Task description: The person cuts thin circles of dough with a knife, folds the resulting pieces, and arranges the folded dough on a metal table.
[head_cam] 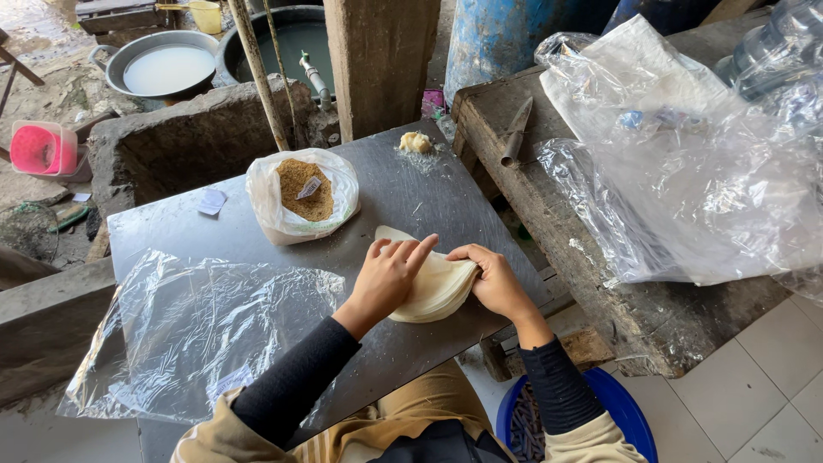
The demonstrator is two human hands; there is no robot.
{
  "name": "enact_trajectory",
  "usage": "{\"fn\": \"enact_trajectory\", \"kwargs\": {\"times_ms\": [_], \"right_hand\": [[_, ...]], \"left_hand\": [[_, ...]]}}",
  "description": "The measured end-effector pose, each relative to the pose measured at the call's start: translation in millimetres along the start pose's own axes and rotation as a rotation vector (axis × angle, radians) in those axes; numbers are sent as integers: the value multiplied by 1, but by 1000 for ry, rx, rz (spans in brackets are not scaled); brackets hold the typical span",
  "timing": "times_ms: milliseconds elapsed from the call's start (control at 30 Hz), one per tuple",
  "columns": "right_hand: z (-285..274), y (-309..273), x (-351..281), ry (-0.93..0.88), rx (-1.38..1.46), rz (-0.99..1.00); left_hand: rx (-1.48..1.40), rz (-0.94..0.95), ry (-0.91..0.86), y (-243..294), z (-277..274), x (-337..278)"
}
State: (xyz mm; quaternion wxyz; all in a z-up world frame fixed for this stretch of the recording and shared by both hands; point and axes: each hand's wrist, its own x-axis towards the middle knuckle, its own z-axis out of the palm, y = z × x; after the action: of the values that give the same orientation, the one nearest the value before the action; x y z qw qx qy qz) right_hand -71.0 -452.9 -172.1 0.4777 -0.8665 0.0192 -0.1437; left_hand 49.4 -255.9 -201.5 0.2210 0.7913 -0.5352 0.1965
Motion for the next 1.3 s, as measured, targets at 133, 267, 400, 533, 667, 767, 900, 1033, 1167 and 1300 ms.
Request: {"fn": "enact_trajectory", "kwargs": {"times_ms": [133,267,400,533,667,767,900,1033,1167,1300], "right_hand": [[1,2,2,-8,54,64],[0,3,2,3,55,59],[0,6,2,-1,72,66],[0,2,2,1,87,50],[0,-1,2,-5,50,42],[-1,0,4,-18,61,78],[-6,18,26,-105,186,100],[-34,39,60,-268,197,363],[-53,53,74,-366,483,577],[-53,53,77,-366,440,604]], "left_hand": [[52,63,-6,-13,-10,5],[-233,-39,21,-10,-27,8],[-211,93,-3,3,-30,-10],[-241,126,-35,6,-22,-31],[-303,21,-22,7,-20,-39],[-331,17,60,14,-28,-39],[-439,-135,66,19,-22,-33],[-1107,-698,-237,-1,-9,-23],[-1668,-888,-194,-28,6,-19],[-1924,-1049,-328,-22,8,-24]]}}
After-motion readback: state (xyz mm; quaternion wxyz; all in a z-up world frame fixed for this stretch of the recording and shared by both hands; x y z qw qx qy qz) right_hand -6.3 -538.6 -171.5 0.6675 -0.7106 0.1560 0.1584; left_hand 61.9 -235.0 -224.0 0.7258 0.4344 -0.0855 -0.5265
